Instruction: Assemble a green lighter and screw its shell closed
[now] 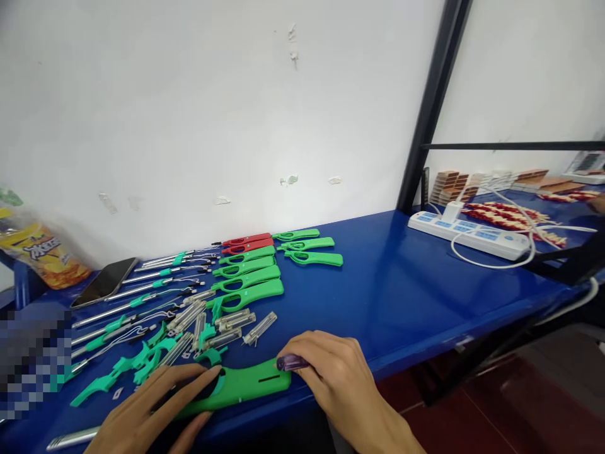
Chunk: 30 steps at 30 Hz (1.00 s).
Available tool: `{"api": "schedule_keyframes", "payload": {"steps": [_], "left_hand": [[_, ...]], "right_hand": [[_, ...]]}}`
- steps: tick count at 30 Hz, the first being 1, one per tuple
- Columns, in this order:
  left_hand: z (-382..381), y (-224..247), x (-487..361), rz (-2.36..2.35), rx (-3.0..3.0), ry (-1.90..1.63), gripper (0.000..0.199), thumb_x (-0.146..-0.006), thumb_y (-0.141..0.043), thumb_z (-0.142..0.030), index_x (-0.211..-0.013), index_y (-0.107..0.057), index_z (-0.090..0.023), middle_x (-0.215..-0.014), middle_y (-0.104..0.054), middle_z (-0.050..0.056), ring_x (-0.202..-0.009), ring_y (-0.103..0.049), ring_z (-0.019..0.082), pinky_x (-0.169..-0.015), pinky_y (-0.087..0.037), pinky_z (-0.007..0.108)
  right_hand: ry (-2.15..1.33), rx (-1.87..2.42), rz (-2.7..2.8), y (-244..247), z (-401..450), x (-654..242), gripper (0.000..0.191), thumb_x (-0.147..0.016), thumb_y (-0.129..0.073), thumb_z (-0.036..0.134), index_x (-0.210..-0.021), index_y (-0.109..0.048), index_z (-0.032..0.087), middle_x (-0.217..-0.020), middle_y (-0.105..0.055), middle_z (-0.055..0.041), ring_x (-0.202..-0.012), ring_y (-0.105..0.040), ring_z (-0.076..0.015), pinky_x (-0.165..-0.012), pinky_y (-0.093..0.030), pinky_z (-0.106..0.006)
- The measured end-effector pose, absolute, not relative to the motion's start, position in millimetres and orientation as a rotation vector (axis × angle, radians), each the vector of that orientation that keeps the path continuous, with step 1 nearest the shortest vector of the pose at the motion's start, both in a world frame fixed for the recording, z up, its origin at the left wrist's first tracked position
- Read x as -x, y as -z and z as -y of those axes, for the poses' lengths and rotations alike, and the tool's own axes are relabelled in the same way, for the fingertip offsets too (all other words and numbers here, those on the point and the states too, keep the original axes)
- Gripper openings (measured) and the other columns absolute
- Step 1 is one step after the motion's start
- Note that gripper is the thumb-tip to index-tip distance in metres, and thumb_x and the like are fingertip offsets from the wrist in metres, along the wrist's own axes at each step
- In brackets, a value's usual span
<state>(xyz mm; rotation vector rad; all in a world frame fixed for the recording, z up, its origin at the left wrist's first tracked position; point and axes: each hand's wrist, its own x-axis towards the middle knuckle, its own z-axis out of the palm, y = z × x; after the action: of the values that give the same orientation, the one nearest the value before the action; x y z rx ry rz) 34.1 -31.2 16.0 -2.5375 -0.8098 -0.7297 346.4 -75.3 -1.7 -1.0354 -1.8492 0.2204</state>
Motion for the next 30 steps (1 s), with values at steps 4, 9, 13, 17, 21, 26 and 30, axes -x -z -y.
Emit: {"api": "schedule_keyframes", "payload": {"steps": [4,9,13,17,21,26,30], "left_hand": [[33,-17,-37,0.786,2.507,0.754,0.038,-0.116,-0.043,-0.046,-0.140,-0.067,-0.029,-0.117,-0.080,0.000,-0.102,-0.081,0.017,-0.088,-0.067,0.027],[36,-23,-43,0.782,2.473,0.779,0.038,-0.116,-0.039,-0.042,-0.133,-0.070,-0.027,-0.112,-0.081,0.000,-0.098,-0.082,0.017,-0.085,-0.067,0.027],[39,-25,-46,0.797,2.479,0.788,0.038,-0.117,-0.038,-0.039,-0.132,-0.070,-0.025,-0.113,-0.081,0.000,-0.099,-0.082,0.017,-0.085,-0.067,0.028],[44,-26,-47,0.823,2.483,0.769,0.039,-0.117,-0.038,-0.037,-0.133,-0.070,-0.023,-0.114,-0.081,0.002,-0.101,-0.081,0.019,-0.085,-0.067,0.031],[44,-27,-48,0.820,2.500,0.772,0.039,-0.118,-0.036,-0.034,-0.133,-0.070,-0.022,-0.113,-0.082,0.001,-0.098,-0.081,0.020,-0.083,-0.067,0.033],[46,-33,-49,0.881,2.495,0.821,0.040,-0.119,-0.034,-0.034,-0.128,-0.072,-0.025,-0.111,-0.082,-0.004,-0.097,-0.080,0.017,-0.086,-0.065,0.031],[48,-33,-50,0.916,2.460,0.787,0.041,-0.119,-0.032,-0.033,-0.129,-0.072,-0.027,-0.115,-0.082,-0.006,-0.099,-0.080,0.017,-0.087,-0.063,0.031]], "right_hand": [[-0.194,1.056,1.869,3,76,-346,0.018,-0.107,-0.063,0.011,-0.109,-0.068,0.028,-0.101,-0.081,0.0038,-0.087,-0.078,-0.0131,-0.080,-0.057,-0.021],[-0.133,1.039,1.898,2,77,-344,0.018,-0.108,-0.059,0.011,-0.111,-0.066,0.028,-0.100,-0.080,0.0025,-0.086,-0.079,-0.0131,-0.079,-0.058,-0.021],[-0.080,1.038,1.902,4,77,-345,0.020,-0.108,-0.058,0.009,-0.113,-0.067,0.027,-0.101,-0.081,0.0013,-0.086,-0.079,-0.0135,-0.079,-0.058,-0.021],[-0.050,1.042,1.894,6,76,-344,0.022,-0.107,-0.058,0.008,-0.113,-0.067,0.027,-0.101,-0.081,0.0013,-0.088,-0.079,-0.0128,-0.081,-0.059,-0.020],[-0.039,1.041,1.912,3,77,-345,0.019,-0.107,-0.058,0.010,-0.112,-0.068,0.026,-0.099,-0.081,0.0013,-0.085,-0.080,-0.0125,-0.079,-0.061,-0.019],[-0.089,1.001,1.967,-1,77,-355,0.015,-0.109,-0.058,0.018,-0.111,-0.070,0.027,-0.102,-0.084,0.0003,-0.088,-0.083,-0.0134,-0.079,-0.064,-0.017],[-0.083,0.995,2.029,1,76,-362,0.018,-0.108,-0.060,0.018,-0.115,-0.074,0.027,-0.105,-0.087,0.0002,-0.089,-0.085,-0.0152,-0.081,-0.065,-0.016]]}}
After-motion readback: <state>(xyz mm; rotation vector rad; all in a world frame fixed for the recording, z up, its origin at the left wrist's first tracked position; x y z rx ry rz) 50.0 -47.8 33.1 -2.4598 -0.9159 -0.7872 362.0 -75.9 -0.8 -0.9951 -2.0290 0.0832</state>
